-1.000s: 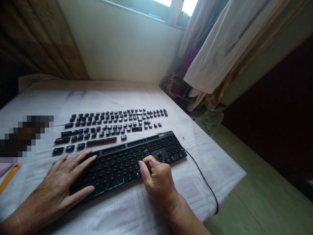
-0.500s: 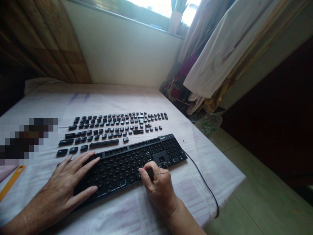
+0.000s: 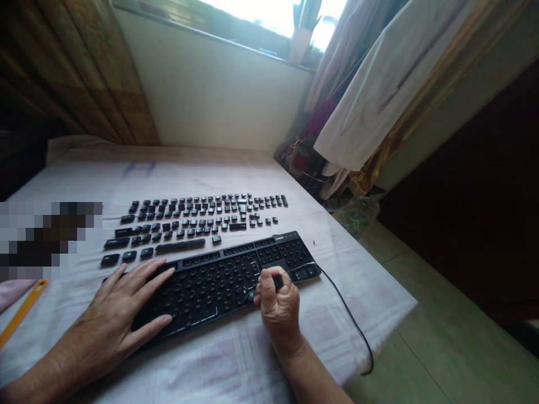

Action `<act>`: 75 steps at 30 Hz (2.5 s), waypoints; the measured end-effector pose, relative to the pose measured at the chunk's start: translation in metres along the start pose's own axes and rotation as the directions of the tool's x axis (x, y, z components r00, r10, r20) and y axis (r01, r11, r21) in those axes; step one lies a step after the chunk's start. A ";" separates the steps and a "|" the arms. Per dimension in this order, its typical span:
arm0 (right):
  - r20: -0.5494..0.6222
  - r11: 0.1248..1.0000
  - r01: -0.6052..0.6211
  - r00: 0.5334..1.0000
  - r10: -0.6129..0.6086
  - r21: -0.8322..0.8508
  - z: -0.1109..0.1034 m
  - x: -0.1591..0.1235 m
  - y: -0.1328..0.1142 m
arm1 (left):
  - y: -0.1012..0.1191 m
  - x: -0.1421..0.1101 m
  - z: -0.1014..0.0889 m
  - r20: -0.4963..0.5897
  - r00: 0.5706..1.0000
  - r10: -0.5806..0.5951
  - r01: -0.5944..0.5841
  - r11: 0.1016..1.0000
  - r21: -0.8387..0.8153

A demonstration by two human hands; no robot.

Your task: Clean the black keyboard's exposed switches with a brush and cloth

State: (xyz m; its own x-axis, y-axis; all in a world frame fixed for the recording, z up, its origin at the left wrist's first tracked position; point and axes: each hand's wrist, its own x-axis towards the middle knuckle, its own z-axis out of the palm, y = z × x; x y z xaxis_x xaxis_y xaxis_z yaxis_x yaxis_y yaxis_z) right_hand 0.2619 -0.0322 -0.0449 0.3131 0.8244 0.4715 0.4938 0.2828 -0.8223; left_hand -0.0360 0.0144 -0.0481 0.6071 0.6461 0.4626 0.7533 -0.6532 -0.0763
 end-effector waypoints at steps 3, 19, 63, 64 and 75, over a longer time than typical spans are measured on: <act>0.002 0.996 -0.070 0.998 0.070 0.046 0.001 0.000 0.002 | -0.001 -0.001 0.002 0.003 1.000 -0.020 0.020 0.999 -0.025; 0.123 0.957 0.290 0.951 -0.285 -0.027 0.029 0.012 -0.050 | 0.055 0.043 -0.027 -0.195 0.978 -0.072 0.002 0.942 -0.336; 0.666 0.849 0.368 0.746 -0.026 -0.379 0.054 0.149 0.018 | 0.051 0.038 -0.003 -0.206 0.964 -0.166 0.047 0.875 -0.482; 0.666 0.851 0.369 0.745 -0.030 -0.374 0.055 0.148 0.019 | 0.051 0.038 -0.003 -0.209 0.964 -0.163 0.046 0.879 -0.474; 0.379 0.945 0.249 0.912 -0.155 -0.212 0.027 0.137 0.014 | 0.058 0.040 -0.015 -0.302 0.953 0.015 -0.097 0.960 -0.261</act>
State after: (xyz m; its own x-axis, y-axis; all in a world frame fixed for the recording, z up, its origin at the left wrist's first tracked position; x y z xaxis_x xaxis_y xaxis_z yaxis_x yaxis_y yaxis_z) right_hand 0.2897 0.0982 -0.0007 -0.0986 0.8941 0.4369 0.7163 0.3685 -0.5925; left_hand 0.0278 -0.0034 -0.0204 0.5133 0.4871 0.7066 0.5982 -0.7934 0.1124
